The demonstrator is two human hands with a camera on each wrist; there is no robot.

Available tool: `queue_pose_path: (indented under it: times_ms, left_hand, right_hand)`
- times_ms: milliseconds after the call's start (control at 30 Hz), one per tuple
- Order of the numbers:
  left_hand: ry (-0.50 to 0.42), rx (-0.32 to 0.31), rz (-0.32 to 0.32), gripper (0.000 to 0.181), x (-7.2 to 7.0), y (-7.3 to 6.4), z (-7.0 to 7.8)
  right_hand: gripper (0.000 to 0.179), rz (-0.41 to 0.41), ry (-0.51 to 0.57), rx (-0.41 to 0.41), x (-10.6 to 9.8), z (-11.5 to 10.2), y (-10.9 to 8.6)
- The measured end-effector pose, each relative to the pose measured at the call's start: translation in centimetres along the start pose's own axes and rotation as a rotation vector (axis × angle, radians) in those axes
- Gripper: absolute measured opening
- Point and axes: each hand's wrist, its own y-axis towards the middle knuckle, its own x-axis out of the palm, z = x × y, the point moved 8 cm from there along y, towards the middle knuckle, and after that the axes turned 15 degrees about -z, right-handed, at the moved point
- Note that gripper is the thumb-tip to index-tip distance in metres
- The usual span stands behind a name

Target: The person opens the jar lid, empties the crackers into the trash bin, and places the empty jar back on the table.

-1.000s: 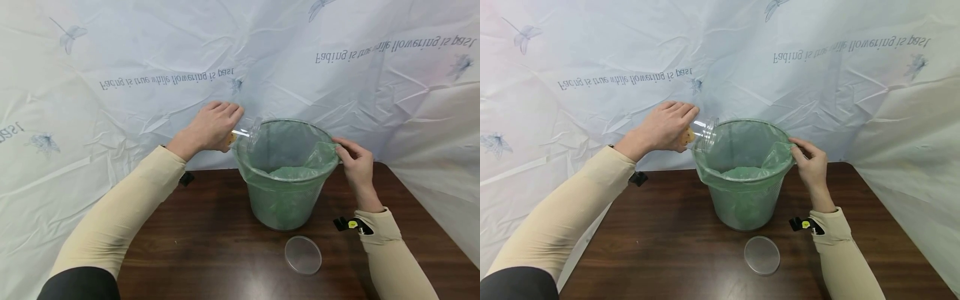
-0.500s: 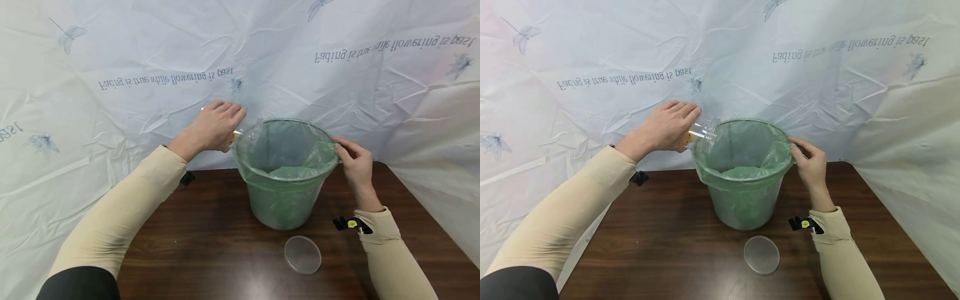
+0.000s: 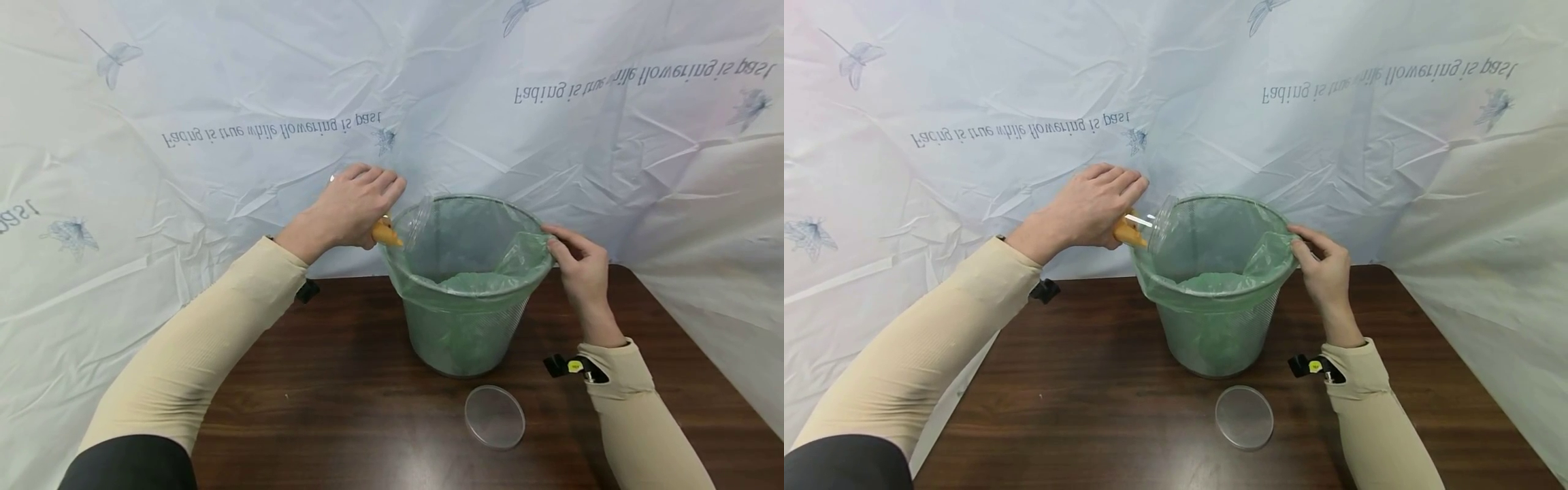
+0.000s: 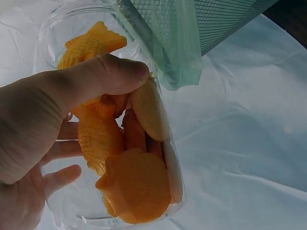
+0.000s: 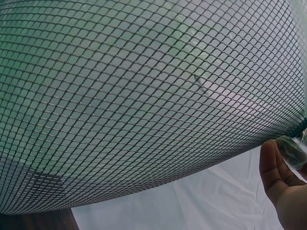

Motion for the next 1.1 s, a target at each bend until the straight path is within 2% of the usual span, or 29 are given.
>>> queue_pose_path:
  times_ms: [433, 1100]
  left_hand:
    - [0.057, 0.019, 0.022, 0.082, -0.35, 0.03, 0.45]
    - [0.118, 0.036, 0.024, 0.078, -0.87, 0.16, 0.99]
  right_hand:
    - [0.026, 0.006, -0.002, 0.005, -0.07, 0.02, 0.02]
    - [0.026, 0.005, 0.008, 0.004, -0.07, 0.06, -0.04]
